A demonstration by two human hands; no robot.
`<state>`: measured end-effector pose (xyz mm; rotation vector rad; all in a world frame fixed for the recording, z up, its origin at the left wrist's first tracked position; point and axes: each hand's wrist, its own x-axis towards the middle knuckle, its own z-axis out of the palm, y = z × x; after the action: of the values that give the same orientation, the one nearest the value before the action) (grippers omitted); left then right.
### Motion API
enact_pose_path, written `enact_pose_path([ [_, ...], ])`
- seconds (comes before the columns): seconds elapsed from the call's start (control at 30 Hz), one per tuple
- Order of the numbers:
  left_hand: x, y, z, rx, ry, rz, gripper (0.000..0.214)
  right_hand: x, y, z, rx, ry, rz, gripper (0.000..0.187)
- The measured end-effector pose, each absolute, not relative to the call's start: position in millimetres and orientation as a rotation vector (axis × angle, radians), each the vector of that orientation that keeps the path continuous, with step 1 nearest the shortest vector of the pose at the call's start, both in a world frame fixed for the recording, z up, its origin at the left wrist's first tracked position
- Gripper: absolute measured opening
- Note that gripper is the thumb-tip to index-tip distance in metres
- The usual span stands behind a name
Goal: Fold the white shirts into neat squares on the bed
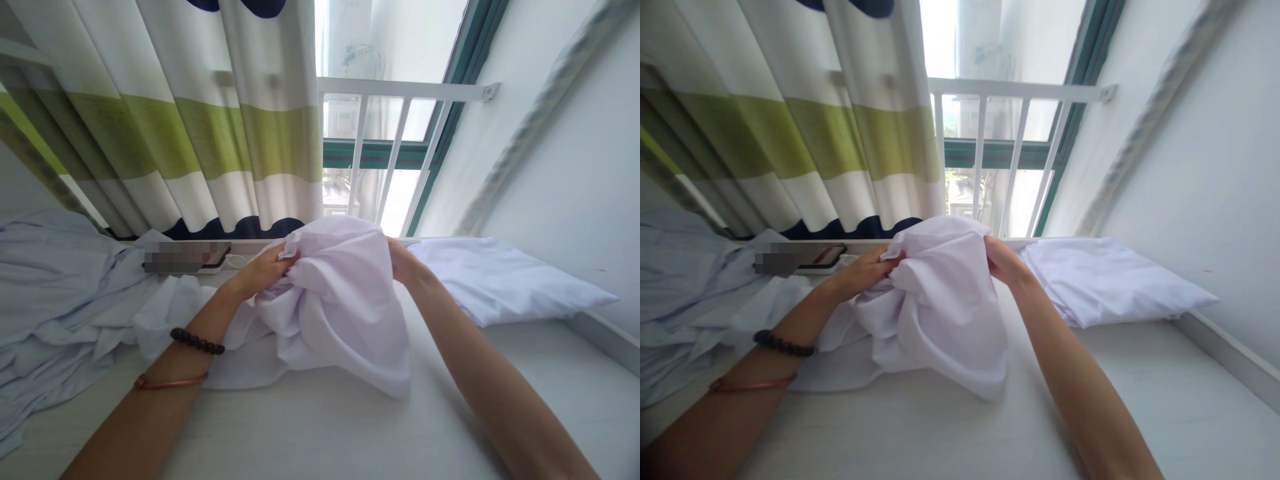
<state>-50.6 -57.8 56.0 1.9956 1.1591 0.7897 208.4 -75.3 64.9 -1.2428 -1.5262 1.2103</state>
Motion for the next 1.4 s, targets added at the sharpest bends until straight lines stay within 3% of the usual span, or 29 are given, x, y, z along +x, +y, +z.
enact_pose_path([
  [0.13, -60.2, -57.7, 67.3, 2.043, 1.268, 0.731, 0.037, 231.6, -79.4, 83.1, -1.298, -1.323, 1.095, 0.023],
  [0.23, -69.6, -55.9, 73.7, 2.041, 1.358, 0.727, 0.038, 238.6, -84.7, 93.1, -1.285, -1.294, 1.036, 0.023],
  [0.33, -78.0, -51.0, 75.7, 2.065, 1.496, 0.800, 0.041, 240.2, -87.3, 96.1, -1.161, -1.288, 1.088, 0.029],
  [0.5, -74.1, -49.4, 75.0, 2.210, 1.783, 0.950, 0.051, 242.9, -86.0, 88.3, -0.858, -1.389, 1.240, 0.022],
  [0.63, -53.1, -65.4, 72.1, 2.463, 1.538, 1.020, 0.067, 242.5, -85.3, 81.0, -0.704, -1.558, 1.171, 0.062],
  [0.7, -40.8, -74.1, 65.1, 2.507, 1.329, 0.787, 0.076, 238.7, -84.8, 78.4, -0.701, -1.691, 1.170, 0.082],
  [0.8, -28.2, -77.0, 46.6, 2.494, 1.172, 0.502, 0.093, 230.9, -83.6, 76.5, -0.825, -1.946, 1.167, 0.096],
  [0.9, -29.5, -66.2, 31.5, 2.545, 1.073, 0.463, 0.060, 228.1, -83.5, 79.5, -1.165, -2.069, 1.005, 0.097],
  [1.0, -41.6, -53.0, 33.2, 2.596, 1.030, 0.439, 0.043, 236.2, -87.3, 89.6, -1.456, -2.002, 0.815, 0.077],
  [1.13, -55.5, -47.3, 48.3, 2.645, 1.009, 0.360, 0.046, 259.5, -98.4, 107.1, -1.487, -1.735, 0.629, 0.056],
  [1.27, -61.1, -49.8, 53.8, 2.638, 1.033, 0.258, 0.056, 277.2, -109.7, 116.6, -1.264, -1.624, 0.611, 0.073],
  [1.33, -64.8, -49.6, 53.7, 2.624, 1.066, 0.205, 0.062, 279.8, -110.7, 115.8, -1.191, -1.801, 0.745, 0.086],
  [1.4, -70.0, -47.2, 53.6, 2.623, 1.087, 0.163, 0.064, 279.9, -106.6, 111.5, -1.261, -2.020, 0.811, 0.087],
])
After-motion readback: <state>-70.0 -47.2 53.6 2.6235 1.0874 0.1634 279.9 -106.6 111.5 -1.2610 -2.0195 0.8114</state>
